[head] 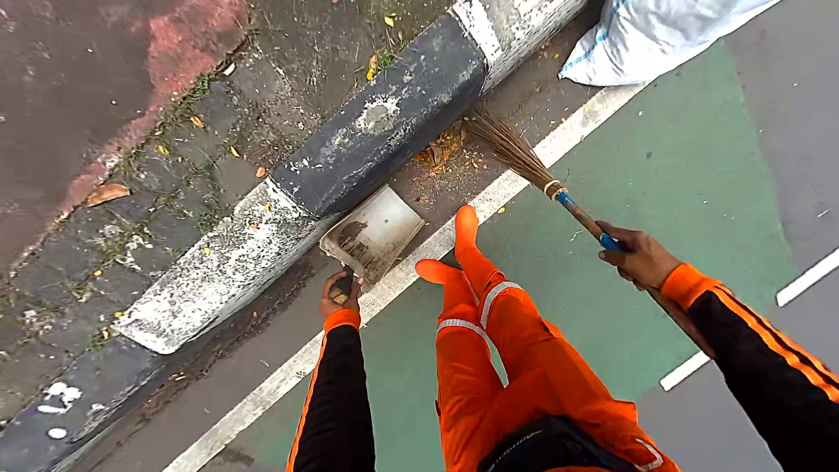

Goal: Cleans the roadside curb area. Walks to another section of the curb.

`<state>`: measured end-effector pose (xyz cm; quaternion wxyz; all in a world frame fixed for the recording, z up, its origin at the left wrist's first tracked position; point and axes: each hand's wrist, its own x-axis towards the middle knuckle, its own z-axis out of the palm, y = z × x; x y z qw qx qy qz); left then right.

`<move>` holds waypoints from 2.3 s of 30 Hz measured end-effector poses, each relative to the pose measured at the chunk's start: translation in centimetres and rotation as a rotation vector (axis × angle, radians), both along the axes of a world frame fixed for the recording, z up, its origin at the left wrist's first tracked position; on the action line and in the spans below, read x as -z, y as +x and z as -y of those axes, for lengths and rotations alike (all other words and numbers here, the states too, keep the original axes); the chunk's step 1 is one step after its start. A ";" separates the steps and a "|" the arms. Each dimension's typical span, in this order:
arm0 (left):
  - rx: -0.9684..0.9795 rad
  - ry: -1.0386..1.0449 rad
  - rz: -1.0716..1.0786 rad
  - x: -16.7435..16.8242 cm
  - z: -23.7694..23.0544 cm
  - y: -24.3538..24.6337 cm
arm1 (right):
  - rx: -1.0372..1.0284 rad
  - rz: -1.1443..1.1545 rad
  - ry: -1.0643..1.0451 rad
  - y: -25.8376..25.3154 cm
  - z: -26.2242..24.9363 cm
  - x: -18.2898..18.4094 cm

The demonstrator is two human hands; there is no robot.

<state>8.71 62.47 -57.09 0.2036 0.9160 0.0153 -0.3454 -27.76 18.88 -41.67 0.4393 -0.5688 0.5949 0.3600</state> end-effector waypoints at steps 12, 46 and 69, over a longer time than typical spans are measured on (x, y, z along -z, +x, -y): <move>0.020 0.112 0.029 1.3 4.1 2.2 | 0.205 -0.020 0.175 0.1 -4.3 1.1; 0.064 0.244 -0.018 3.2 -0.7 5.7 | -0.502 -0.026 0.390 15.5 -28.6 1.3; 0.063 0.213 0.091 0.6 -5.8 4.8 | 0.125 0.078 0.094 3.8 -27.8 -9.7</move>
